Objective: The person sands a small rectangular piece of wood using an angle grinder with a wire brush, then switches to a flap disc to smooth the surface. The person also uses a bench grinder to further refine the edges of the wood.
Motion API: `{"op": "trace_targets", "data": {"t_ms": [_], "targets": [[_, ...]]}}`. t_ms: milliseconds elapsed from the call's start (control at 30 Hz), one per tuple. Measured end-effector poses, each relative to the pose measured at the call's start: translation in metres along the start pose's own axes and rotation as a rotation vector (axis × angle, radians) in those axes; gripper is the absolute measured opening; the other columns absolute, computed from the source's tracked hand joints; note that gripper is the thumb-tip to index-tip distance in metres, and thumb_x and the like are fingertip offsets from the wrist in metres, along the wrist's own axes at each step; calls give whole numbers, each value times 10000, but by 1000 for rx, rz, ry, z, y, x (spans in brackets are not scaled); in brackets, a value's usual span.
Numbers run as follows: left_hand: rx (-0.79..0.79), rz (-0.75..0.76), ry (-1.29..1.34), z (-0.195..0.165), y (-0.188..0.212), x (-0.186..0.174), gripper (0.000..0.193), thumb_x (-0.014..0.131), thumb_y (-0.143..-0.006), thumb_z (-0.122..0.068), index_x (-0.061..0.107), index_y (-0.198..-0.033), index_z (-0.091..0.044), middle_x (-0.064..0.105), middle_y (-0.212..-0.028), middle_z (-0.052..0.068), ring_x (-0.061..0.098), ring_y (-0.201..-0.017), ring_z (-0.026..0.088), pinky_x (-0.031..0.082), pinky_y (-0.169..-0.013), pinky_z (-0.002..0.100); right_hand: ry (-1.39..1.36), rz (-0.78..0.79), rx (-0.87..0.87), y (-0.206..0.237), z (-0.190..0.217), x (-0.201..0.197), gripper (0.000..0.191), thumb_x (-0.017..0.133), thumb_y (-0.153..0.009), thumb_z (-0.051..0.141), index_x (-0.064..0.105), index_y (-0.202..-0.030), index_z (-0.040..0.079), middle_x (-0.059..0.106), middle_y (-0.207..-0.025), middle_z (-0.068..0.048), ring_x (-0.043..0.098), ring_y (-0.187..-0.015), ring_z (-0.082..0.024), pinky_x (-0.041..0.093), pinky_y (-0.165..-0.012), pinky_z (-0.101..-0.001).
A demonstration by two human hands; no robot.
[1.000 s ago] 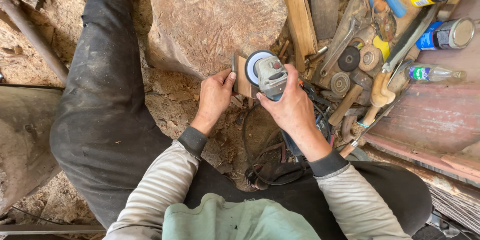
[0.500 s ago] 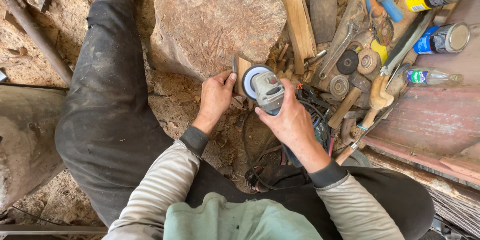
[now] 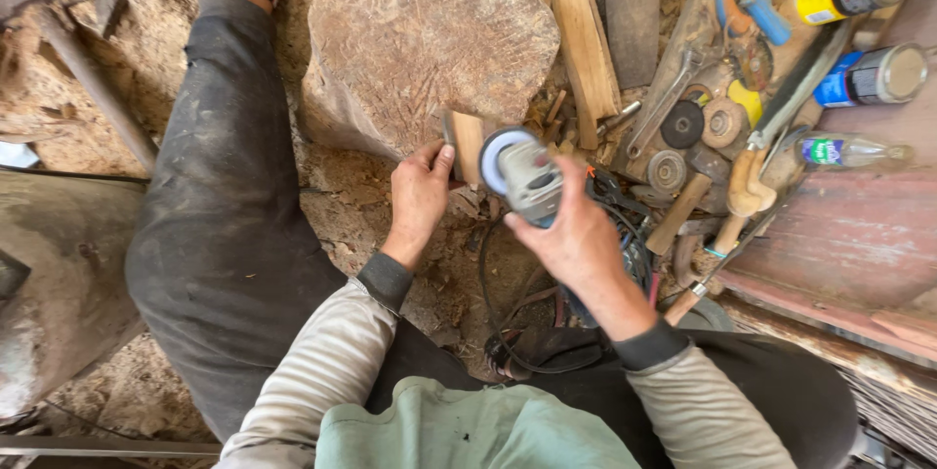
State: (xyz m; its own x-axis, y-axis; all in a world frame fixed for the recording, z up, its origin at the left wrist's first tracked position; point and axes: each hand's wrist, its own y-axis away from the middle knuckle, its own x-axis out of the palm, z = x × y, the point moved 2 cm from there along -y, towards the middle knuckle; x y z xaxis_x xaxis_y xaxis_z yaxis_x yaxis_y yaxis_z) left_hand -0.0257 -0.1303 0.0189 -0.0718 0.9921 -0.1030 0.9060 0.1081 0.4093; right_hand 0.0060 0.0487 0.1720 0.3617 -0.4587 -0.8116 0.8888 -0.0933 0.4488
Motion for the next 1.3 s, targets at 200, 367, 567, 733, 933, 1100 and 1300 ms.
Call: {"op": "trace_targets", "data": {"t_ms": [200, 367, 567, 733, 933, 1100, 1300], "targets": [[-125, 229, -380, -17, 19, -10, 462, 474, -1126, -366, 743, -1014, -7, 779, -842, 130, 763, -697, 205, 624, -633, 306, -167, -379, -172, 6, -5, -58, 878, 867, -843, 327, 305, -1476, 95, 691, -1213, -281, 734, -1045, -415, 613, -865, -477], [823, -29, -810, -73, -3, -20, 391, 644, -1019, -178, 643, -1398, -86, 648, -1323, 157, 634, -1117, 301, 575, -937, 435, -219, -498, -174, 16, -26, -80, 868, 889, -843, 302, 311, -1462, 111, 699, -1196, -276, 724, -1082, -416, 586, -907, -487], [718, 226, -1142, -71, -27, 7, 605, 691, -857, -99, 581, -1452, -109, 610, -1293, 161, 562, -1085, 308, 514, -946, 440, -261, -423, -168, 13, -41, -67, 846, 875, -837, 311, 317, -1439, 109, 703, -1206, -277, 731, -1084, -404, 588, -927, -465], [317, 163, -901, -51, -5, -14, 434, 715, -943, -272, 639, -1289, -21, 653, -1101, 207, 641, -1000, 317, 552, -899, 452, -241, -336, -109, 12, -43, -54, 859, 857, -836, 338, 302, -1450, 107, 702, -1187, -288, 729, -1056, -413, 581, -934, -471], [96, 69, -462, -32, -3, -16, 372, 642, -1013, -293, 677, -1196, 29, 759, -875, 188, 757, -678, 239, 604, -632, 359, -156, -212, -139, 5, -37, -33, 874, 811, -852, 354, 237, -1451, 80, 659, -1160, -366, 730, -953, -471, 627, -848, -510], [-20, 131, -196, -22, 0, -12, 350, 588, -1017, -224, 659, -1167, 85, 749, -840, 184, 751, -640, 205, 628, -565, 323, -102, -116, -125, -2, -27, -13, 900, 809, -850, 351, 235, -1477, 58, 634, -1189, -384, 725, -964, -481, 633, -821, -514], [-19, 88, -121, -20, -2, -15, 338, 612, -1004, -208, 678, -1149, 90, 763, -824, 172, 782, -672, 197, 641, -572, 310, -29, -52, -86, -12, -15, 3, 934, 825, -821, 360, 252, -1494, 57, 670, -1150, -348, 732, -952, -460, 608, -873, -485]]}}
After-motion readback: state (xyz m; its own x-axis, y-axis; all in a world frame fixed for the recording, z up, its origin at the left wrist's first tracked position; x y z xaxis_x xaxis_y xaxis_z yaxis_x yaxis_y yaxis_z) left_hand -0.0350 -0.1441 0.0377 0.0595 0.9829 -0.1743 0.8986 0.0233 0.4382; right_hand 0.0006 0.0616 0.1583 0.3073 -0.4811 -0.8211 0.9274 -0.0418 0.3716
